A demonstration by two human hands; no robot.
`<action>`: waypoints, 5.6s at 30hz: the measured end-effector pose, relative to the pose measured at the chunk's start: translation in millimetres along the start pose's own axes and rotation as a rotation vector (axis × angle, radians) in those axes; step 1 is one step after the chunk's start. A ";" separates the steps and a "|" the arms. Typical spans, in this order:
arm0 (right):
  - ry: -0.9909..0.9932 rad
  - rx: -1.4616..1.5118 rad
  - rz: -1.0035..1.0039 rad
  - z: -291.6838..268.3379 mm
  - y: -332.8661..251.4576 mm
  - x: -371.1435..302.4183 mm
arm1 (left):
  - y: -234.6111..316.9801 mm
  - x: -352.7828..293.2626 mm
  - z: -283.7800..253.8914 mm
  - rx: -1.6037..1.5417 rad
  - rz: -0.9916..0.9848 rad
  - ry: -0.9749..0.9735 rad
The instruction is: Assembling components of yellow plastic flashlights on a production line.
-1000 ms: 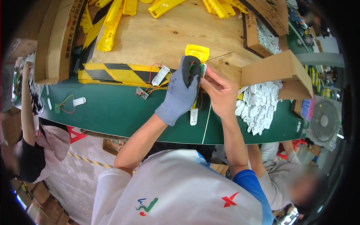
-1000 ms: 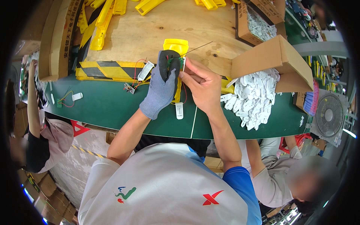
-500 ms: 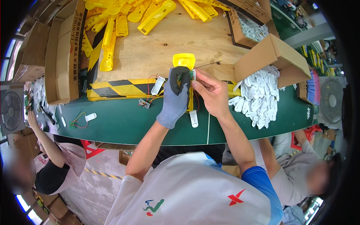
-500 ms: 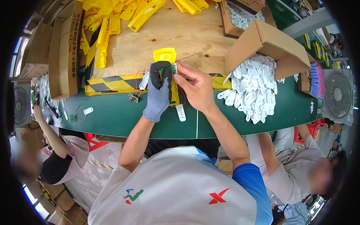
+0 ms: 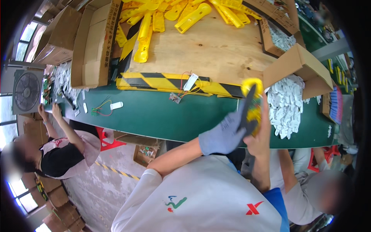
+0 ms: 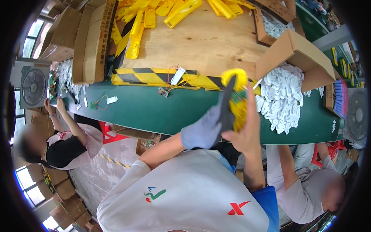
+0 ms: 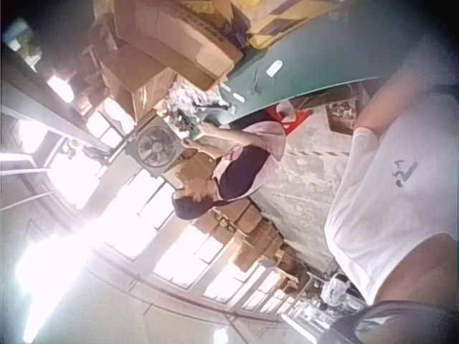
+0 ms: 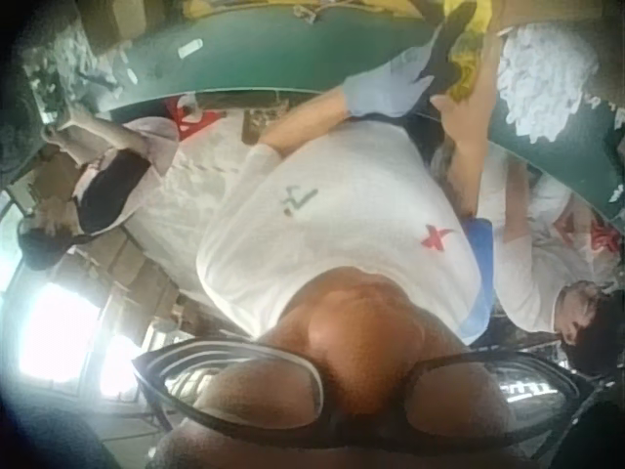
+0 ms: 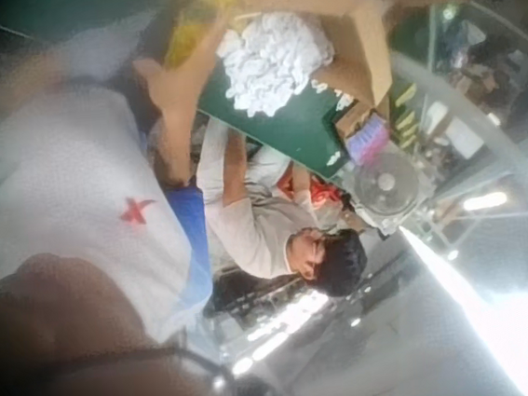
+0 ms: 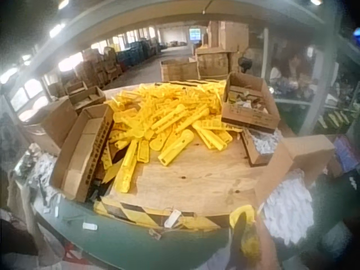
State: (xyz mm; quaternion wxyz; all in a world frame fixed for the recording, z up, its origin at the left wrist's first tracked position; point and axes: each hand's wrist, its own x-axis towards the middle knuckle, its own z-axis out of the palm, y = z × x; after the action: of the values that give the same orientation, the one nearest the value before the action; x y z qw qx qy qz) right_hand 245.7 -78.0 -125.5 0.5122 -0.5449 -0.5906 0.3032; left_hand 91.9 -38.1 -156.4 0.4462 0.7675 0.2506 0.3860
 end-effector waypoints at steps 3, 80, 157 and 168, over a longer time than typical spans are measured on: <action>-0.079 -0.347 0.239 -34.2 -14.4 -41.2 | 43.3 18.1 -43.1 -0.259 -0.401 -0.483; -0.058 0.427 0.204 9.7 31.8 82.3 | -2.2 69.4 -92.8 0.278 -0.035 0.007; 0.085 0.368 0.253 51.0 73.2 100.5 | -88.5 51.7 -43.8 -0.634 -0.543 0.412; -0.036 0.293 0.287 54.6 71.5 99.5 | -77.5 50.8 -49.0 -0.751 -0.585 0.502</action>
State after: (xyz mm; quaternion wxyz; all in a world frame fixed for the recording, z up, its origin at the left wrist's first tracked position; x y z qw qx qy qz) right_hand 230.3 43.8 -179.6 0.5269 -0.5378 -0.4653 0.4654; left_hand 78.0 59.9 -190.9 0.7055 0.3373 0.3974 0.4802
